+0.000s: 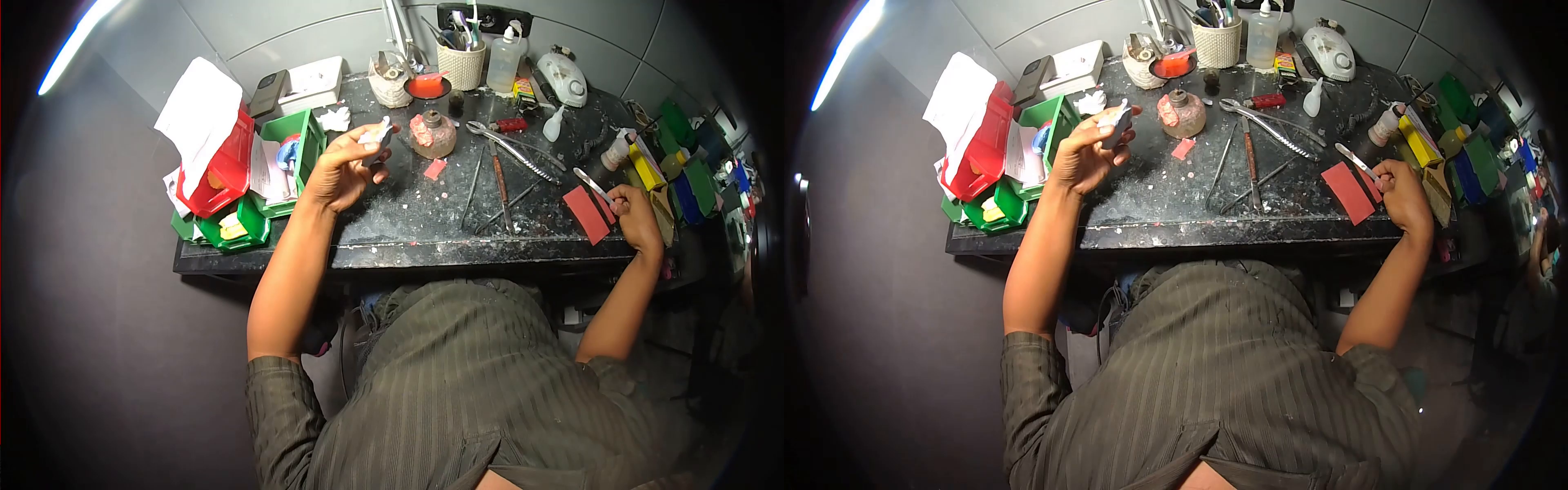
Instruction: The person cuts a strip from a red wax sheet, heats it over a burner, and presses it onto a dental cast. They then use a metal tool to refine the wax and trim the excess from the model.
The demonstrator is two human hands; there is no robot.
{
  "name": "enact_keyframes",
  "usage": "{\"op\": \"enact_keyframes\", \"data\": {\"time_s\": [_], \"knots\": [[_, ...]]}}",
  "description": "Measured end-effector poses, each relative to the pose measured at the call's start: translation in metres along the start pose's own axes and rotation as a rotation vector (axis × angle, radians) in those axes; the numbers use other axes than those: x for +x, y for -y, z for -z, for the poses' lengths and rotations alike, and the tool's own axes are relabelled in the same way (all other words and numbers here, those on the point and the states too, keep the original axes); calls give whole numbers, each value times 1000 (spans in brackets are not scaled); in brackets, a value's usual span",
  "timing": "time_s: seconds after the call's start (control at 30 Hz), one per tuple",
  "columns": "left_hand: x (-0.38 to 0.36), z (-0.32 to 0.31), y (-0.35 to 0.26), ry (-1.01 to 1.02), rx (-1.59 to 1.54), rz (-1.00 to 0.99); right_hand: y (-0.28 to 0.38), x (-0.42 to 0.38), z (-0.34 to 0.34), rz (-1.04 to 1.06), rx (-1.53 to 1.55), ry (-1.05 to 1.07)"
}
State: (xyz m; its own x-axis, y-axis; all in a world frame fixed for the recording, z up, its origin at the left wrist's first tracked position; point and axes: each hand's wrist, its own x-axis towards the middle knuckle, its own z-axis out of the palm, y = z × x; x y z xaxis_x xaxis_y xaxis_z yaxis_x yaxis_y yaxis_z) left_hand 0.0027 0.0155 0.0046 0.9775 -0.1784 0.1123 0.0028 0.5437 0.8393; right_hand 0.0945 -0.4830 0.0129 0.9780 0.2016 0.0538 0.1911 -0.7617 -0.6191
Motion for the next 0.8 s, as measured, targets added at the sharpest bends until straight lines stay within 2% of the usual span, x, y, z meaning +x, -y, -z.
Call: {"op": "enact_keyframes", "data": {"time_s": [0.07,0.1,0.17,0.2,0.23,0.3,0.37,0.43,0.5,0.63,0.8], "knots": [[-2,-6,3,-93,197,-29,-8,3,1,76,-103,-20],[-3,-6,4,-96,197,-31,-7,5,-2,79,-103,-17],[-2,-6,7,-85,421,-48,-6,8,-7,134,159,-139],[-2,-8,9,-75,482,-36,-3,13,-8,115,369,-100],[-2,-8,11,-73,481,-33,5,13,-12,112,368,-101],[0,-6,14,-18,589,-111,30,10,-25,247,755,-97],[-1,-8,13,12,633,-127,49,6,-40,371,903,-40],[-1,-7,13,32,739,-140,72,4,-56,393,885,-54],[0,-9,13,66,802,-159,94,-3,-68,361,965,24],[0,-13,9,121,937,-178,133,-10,-98,520,986,-13],[-3,-21,12,100,934,-200,176,-23,-122,681,969,-31]]}}
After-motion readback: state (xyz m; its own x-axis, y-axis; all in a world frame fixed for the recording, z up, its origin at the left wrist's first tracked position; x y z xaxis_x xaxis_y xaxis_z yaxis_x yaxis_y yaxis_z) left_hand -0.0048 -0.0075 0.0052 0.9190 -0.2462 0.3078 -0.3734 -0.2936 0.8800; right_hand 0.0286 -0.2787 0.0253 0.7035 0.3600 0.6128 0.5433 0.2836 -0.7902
